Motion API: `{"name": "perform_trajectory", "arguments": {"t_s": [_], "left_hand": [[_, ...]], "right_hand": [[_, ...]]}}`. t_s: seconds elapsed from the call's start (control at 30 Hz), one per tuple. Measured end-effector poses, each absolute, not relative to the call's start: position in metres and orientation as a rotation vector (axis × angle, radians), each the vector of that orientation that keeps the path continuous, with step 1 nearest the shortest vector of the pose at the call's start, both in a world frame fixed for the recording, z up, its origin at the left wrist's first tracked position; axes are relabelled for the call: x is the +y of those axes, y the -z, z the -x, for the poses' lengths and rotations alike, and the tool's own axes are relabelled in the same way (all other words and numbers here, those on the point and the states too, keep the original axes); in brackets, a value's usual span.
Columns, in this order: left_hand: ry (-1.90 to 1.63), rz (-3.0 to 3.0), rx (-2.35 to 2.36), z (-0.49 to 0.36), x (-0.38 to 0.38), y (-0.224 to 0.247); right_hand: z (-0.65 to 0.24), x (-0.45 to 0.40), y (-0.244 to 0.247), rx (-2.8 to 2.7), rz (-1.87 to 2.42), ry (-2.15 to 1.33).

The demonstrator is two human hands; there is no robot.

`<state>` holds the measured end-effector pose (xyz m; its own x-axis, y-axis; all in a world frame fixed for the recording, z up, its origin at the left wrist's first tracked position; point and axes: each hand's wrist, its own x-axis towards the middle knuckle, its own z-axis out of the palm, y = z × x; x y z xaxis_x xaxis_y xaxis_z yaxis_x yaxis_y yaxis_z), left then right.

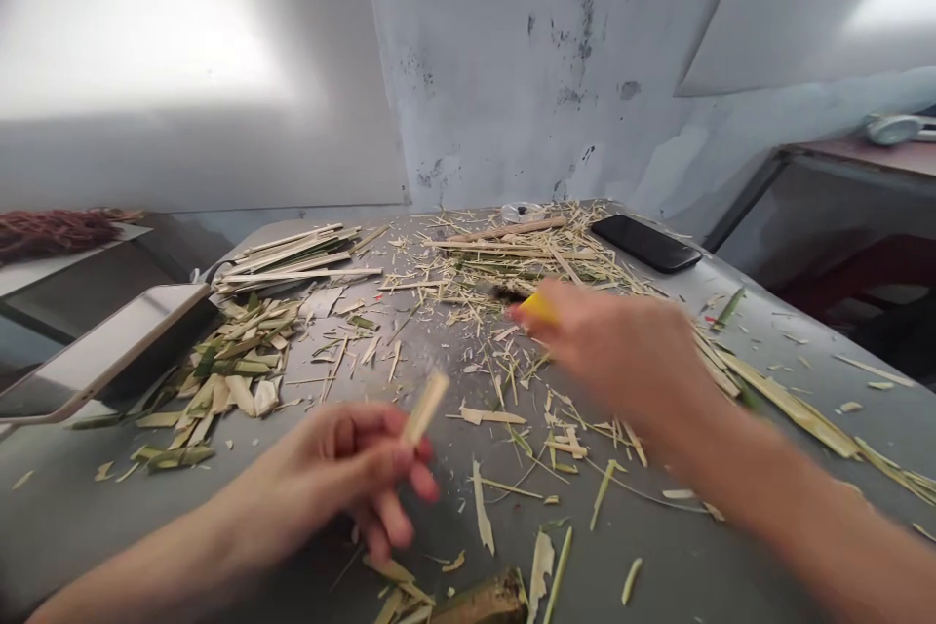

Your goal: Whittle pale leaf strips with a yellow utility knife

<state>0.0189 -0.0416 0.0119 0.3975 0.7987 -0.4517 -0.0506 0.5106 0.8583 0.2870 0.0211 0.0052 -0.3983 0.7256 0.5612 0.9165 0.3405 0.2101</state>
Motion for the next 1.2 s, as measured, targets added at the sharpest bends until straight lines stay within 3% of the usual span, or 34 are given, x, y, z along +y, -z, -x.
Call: {"name": "perform_trajectory", "arguments": {"t_s": [0.1,0.27,0.37,0.8,1.03,1.2], "left_hand": [[-0.599,-0.915,0.992,-0.020,-0.045,-0.009],[-0.733,-1.014,1.040,-0.017,-0.039,-0.012],[-0.753,-1.016,1.046,-0.017,-0.039,-0.012],[-0.794,-1.071,1.084,-0.018,-0.039,-0.007],[-0.787,-1.051,1.070,-0.016,-0.034,-0.003],[-0.651,-0.928,0.988,-0.019,-0.045,-0.006]], "right_hand": [[-0.303,0.025,-0.023,-2.014,1.659,0.743],[-0.277,0.006,-0.016,-2.266,1.080,0.431],[-0.261,-0.002,0.000,-2.412,0.945,0.310],[-0.259,-0.003,0.013,-2.456,0.959,0.115],[-0.256,-0.004,0.018,-2.463,0.931,0.130],[-0.276,0.017,0.010,-2.362,1.252,0.538]]}}
